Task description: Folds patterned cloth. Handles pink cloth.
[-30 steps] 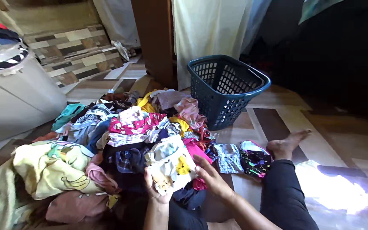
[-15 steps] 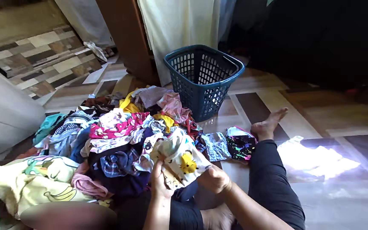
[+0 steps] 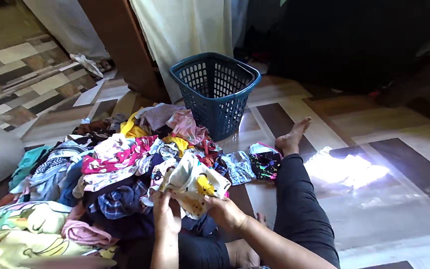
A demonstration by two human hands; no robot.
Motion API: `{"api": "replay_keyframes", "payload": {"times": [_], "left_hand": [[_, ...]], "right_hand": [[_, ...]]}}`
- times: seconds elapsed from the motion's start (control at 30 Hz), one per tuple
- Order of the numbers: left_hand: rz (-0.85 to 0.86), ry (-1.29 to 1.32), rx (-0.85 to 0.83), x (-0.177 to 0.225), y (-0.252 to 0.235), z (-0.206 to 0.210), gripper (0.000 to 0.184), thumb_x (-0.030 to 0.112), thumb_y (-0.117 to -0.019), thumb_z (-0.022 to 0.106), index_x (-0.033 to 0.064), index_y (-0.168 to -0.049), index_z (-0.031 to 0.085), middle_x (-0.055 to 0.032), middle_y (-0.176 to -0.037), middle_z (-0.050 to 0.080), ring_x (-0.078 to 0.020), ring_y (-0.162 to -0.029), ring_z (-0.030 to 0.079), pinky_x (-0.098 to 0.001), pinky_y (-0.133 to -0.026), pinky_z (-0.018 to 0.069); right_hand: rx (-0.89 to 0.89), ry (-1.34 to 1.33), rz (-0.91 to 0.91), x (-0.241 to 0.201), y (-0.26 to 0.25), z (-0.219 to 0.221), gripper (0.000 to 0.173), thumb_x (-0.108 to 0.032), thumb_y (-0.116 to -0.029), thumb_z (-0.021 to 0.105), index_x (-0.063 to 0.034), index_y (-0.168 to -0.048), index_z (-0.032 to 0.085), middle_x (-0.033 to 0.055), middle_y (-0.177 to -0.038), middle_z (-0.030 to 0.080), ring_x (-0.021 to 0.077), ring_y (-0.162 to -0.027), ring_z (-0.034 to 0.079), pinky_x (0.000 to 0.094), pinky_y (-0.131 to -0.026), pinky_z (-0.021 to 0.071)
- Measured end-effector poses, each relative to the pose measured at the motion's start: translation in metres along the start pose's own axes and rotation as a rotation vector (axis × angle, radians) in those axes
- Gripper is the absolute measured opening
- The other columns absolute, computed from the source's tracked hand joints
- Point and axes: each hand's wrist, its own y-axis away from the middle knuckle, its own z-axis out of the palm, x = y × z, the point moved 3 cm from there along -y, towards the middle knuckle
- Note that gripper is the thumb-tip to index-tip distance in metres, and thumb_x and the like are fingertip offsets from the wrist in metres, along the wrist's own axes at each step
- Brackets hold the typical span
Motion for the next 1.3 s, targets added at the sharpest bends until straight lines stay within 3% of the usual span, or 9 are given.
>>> {"api": "replay_keyframes", "payload": {"times": [0.1, 0.2, 0.4, 0.5, 0.63, 0.8, 0.97, 1.1, 1.3], "left_hand": [[0.177, -0.158, -0.125, 0.002, -0.007, -0.01, 0.058, 0.0, -0.0968, 0.044, 0.0021, -0.151, 0.026, -0.004, -0.118, 0.061, -0.0094, -0.098, 0.068, -0.0293, -0.082, 0.0602], [0.349, -0.336, -0.295, -0.003, -0.007, -0.017, 0.039, -0.003, -0.0926, 0.048, -0.006, -0.131, 0.05, 0.0022, -0.112, 0.067, -0.0019, -0.094, 0.066, -0.0225, -0.081, 0.058], [0.378, -0.523, -0.546, -0.01, -0.006, -0.015, 0.04, -0.004, -0.0952, 0.049, -0.017, -0.133, 0.048, -0.0053, -0.115, 0.067, 0.0049, -0.095, 0.064, -0.0166, -0.085, 0.0549], [0.437, -0.531, -0.583, -0.019, -0.012, -0.018, 0.032, -0.001, -0.0944, 0.054, -0.0134, -0.124, 0.056, -0.0016, -0.108, 0.068, 0.0034, -0.094, 0.065, -0.0191, -0.085, 0.0565], [0.199, -0.385, -0.434, -0.025, -0.013, -0.021, 0.021, -0.002, -0.0925, 0.049, 0.0016, -0.109, 0.062, 0.0081, -0.091, 0.07, -0.0004, -0.083, 0.067, -0.0224, -0.078, 0.0584], [-0.112, 0.04, -0.185, -0.036, -0.016, -0.028, 0.03, 0.003, -0.0922, 0.034, 0.014, -0.094, 0.062, 0.0022, -0.082, 0.073, -0.009, -0.075, 0.072, -0.0296, -0.07, 0.0616], [-0.342, 0.009, -0.137, -0.055, -0.02, -0.03, 0.037, 0.025, -0.1113, 0.025, 0.0098, -0.11, 0.059, -0.0027, -0.089, 0.072, -0.0137, -0.078, 0.071, -0.031, -0.067, 0.0605], [-0.388, -0.328, -0.165, -0.081, -0.028, -0.04, 0.031, 0.017, -0.1104, 0.029, 0.0026, -0.117, 0.056, -0.004, -0.092, 0.069, -0.0125, -0.077, 0.068, -0.0286, -0.067, 0.056], [-0.355, -0.496, -0.201, -0.099, -0.033, -0.036, 0.022, 0.008, -0.1071, 0.043, -0.0069, -0.117, 0.056, -0.0084, -0.085, 0.067, -0.012, -0.071, 0.067, -0.0286, -0.067, 0.0568]], "right_hand": [[0.001, -0.038, 0.008, -0.004, -0.002, -0.007, 0.026, -0.007, -0.1046, 0.038, 0.0002, -0.124, 0.053, 0.0045, -0.106, 0.071, 0.0125, -0.1, 0.07, 0.0337, -0.093, 0.0573], [-0.015, -0.063, 0.021, -0.007, -0.001, -0.016, 0.025, -0.007, -0.1033, 0.037, -0.0024, -0.121, 0.054, 0.0034, -0.105, 0.072, 0.0129, -0.099, 0.07, 0.0344, -0.092, 0.0577], [-0.02, -0.084, 0.036, -0.01, -0.001, -0.03, 0.026, -0.007, -0.1002, 0.037, -0.0063, -0.114, 0.059, 0.0028, -0.1, 0.075, 0.0131, -0.095, 0.072, 0.0347, -0.089, 0.0594], [-0.014, -0.097, 0.029, -0.014, 0.001, -0.037, 0.027, -0.008, -0.099, 0.037, -0.0077, -0.111, 0.062, 0.003, -0.098, 0.076, 0.0131, -0.093, 0.073, 0.0343, -0.088, 0.0601], [-0.041, -0.103, 0.046, -0.012, 0.002, -0.047, 0.028, -0.009, -0.099, 0.037, -0.0092, -0.109, 0.063, 0.0028, -0.099, 0.076, 0.0132, -0.094, 0.073, 0.0343, -0.088, 0.06], [-0.09, -0.136, 0.078, 0.0, 0.0, -0.049, 0.028, -0.008, -0.0991, 0.038, -0.0089, -0.113, 0.063, 0.0042, -0.103, 0.076, 0.0152, -0.098, 0.072, 0.0362, -0.091, 0.0589], [0.077, -0.191, 0.084, -0.002, -0.003, -0.048, 0.031, -0.01, -0.1047, 0.03, -0.0052, -0.113, 0.059, 0.0073, -0.099, 0.075, 0.017, -0.092, 0.073, 0.0364, -0.085, 0.0604], [0.436, -0.134, -0.011, -0.013, -0.013, -0.068, 0.03, -0.016, -0.1117, 0.032, -0.0007, -0.135, 0.045, 0.0112, -0.104, 0.069, 0.0188, -0.09, 0.07, 0.0371, -0.08, 0.0599], [0.703, -0.077, -0.247, -0.042, -0.042, -0.112, 0.035, -0.015, -0.1116, 0.033, 0.0055, -0.139, 0.041, 0.0172, -0.111, 0.064, 0.0209, -0.093, 0.069, 0.0379, -0.081, 0.0593]]}}
